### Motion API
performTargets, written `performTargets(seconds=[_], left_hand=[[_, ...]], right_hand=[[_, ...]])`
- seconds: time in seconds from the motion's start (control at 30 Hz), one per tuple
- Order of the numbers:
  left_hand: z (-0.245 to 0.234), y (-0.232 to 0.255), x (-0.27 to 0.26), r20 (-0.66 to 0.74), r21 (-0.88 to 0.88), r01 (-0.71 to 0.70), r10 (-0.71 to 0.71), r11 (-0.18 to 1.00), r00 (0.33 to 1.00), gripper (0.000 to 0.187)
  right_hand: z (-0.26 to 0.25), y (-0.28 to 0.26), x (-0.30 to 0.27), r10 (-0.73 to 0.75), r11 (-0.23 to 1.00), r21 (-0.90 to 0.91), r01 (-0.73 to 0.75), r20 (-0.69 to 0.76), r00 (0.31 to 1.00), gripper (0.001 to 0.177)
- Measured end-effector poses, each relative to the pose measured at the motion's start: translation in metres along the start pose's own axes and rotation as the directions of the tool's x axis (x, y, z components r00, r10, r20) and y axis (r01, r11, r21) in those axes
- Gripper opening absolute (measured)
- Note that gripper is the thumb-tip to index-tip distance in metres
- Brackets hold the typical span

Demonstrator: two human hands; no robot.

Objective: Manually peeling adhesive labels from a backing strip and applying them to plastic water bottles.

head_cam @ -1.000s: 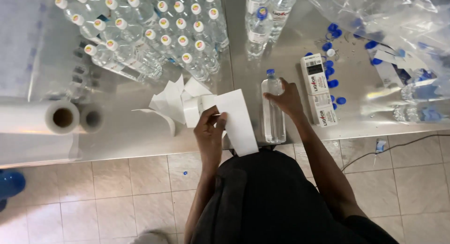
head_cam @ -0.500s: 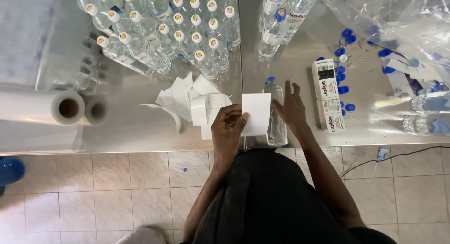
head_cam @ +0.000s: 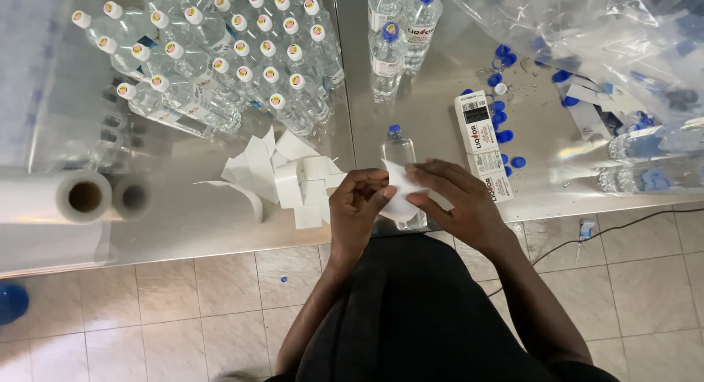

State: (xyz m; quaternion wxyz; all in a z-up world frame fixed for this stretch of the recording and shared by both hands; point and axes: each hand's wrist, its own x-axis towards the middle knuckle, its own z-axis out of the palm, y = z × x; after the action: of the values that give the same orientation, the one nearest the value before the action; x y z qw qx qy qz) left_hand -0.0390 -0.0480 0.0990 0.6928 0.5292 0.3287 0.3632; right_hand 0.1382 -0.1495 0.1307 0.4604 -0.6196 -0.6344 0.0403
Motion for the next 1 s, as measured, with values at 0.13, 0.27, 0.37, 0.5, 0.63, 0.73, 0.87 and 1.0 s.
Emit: performTargets(seconds=[0.13,0.27,0.37,0.5,0.63,0.73,0.87,1.0], left_hand=[[0.01,0.001,-0.005,0.004,-0.043,0.002,-0.002,0.999,1.0,0.031],[0.016,-0.002,-0.008,-0.033,0.025,-0.011,0.012,1.0,0.999,0.03],[0.02,-0.002,-0.01,-0.029,0.088,0.017,-0.015,0.996,0.999,0.031],[0.021,0.005,-0.013,0.019,0.183,0.052,-0.056,0.982,0.998,0.034],[0.019,0.009,-0.019,0.066,0.2,0.053,-0.067,0.978,0.996,0.035],[0.01,-0.001,-0.021,0.108,0.221,0.031,-0.056,0.975,0.993,0.034],[-0.01,-0.008,-0.027,0.123,0.264,0.016,-0.05,0.964,0.991,0.037],[-0.034,-0.012,-0.036,0.057,0.285,0.011,-0.029,0.958,0.998,0.041]], right_hand=[[-0.004,-0.005,-0.008,0.15,0.981,0.124,-0.149,0.005,0.989,0.026],[-0.006,0.0,-0.015,0.409,0.84,0.378,-0.388,0.027,0.912,0.019],[-0.002,0.012,-0.026,0.585,0.637,0.563,-0.526,0.092,0.806,0.014],[0.016,0.052,-0.054,0.757,0.401,0.7,-0.591,0.111,0.644,0.015],[0.015,0.05,-0.047,0.798,0.36,0.73,-0.582,0.083,0.597,0.021],[0.027,0.059,-0.054,0.79,0.408,0.693,-0.594,0.058,0.611,0.026],[0.055,0.07,-0.046,0.811,0.363,0.7,-0.615,0.088,0.579,0.028],[0.075,0.046,0.0,0.787,0.273,0.718,-0.64,0.216,0.578,0.023]])
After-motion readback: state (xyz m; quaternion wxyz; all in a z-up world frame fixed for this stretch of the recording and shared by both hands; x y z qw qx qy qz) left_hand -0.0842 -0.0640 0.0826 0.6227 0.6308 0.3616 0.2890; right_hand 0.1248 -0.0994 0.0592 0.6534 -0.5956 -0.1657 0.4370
